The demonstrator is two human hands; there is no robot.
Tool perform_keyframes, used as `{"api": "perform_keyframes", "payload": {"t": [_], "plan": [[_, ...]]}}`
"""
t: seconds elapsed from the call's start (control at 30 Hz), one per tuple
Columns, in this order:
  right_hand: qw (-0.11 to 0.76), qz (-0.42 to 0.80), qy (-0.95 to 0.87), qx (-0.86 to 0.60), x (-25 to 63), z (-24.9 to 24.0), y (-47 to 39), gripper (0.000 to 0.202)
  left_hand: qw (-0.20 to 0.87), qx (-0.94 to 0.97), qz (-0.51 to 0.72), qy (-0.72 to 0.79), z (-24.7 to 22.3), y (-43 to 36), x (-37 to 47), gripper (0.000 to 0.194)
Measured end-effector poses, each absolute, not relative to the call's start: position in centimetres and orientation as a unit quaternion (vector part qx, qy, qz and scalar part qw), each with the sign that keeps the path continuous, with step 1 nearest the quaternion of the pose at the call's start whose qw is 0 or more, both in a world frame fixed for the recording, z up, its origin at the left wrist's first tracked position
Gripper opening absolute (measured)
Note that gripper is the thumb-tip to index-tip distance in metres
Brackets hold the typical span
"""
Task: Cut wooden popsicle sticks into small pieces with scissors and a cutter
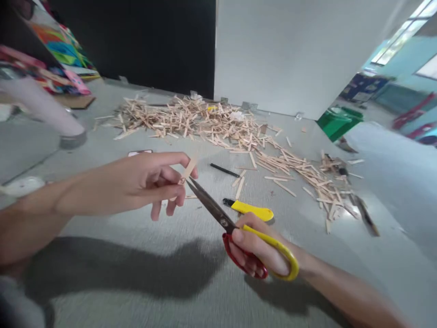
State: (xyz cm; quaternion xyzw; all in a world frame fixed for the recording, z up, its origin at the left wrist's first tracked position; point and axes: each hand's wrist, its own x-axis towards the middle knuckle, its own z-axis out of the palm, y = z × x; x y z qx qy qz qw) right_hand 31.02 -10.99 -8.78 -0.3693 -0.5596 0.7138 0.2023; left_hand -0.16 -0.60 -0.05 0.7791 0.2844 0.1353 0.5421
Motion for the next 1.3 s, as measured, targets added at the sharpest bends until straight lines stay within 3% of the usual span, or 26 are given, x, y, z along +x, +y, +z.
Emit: {"api": "perform_keyframes", "payload": {"t": [0.6, 1.0, 1.3], "plan": [[0.217, 0.733, -0.545, -0.345, 31.1, -9.0, -10.7, 0.072, 0.522, 0.788, 0.127, 0.301, -0.1, -0.9, 0.1, 0.009], [0.197, 0.730, -0.531, -0.382, 30.0, -8.9, -10.1, 0.071, 0.446, 0.830, 0.127, 0.309, -0.2, -0.6, 0.2, 0.003], [0.202, 0.715, -0.555, -0.375, 29.9, -9.1, -9.8, 0.074, 0.465, 0.825, 0.120, 0.299, -0.6, 0.0, 0.4, 0.007]]}}
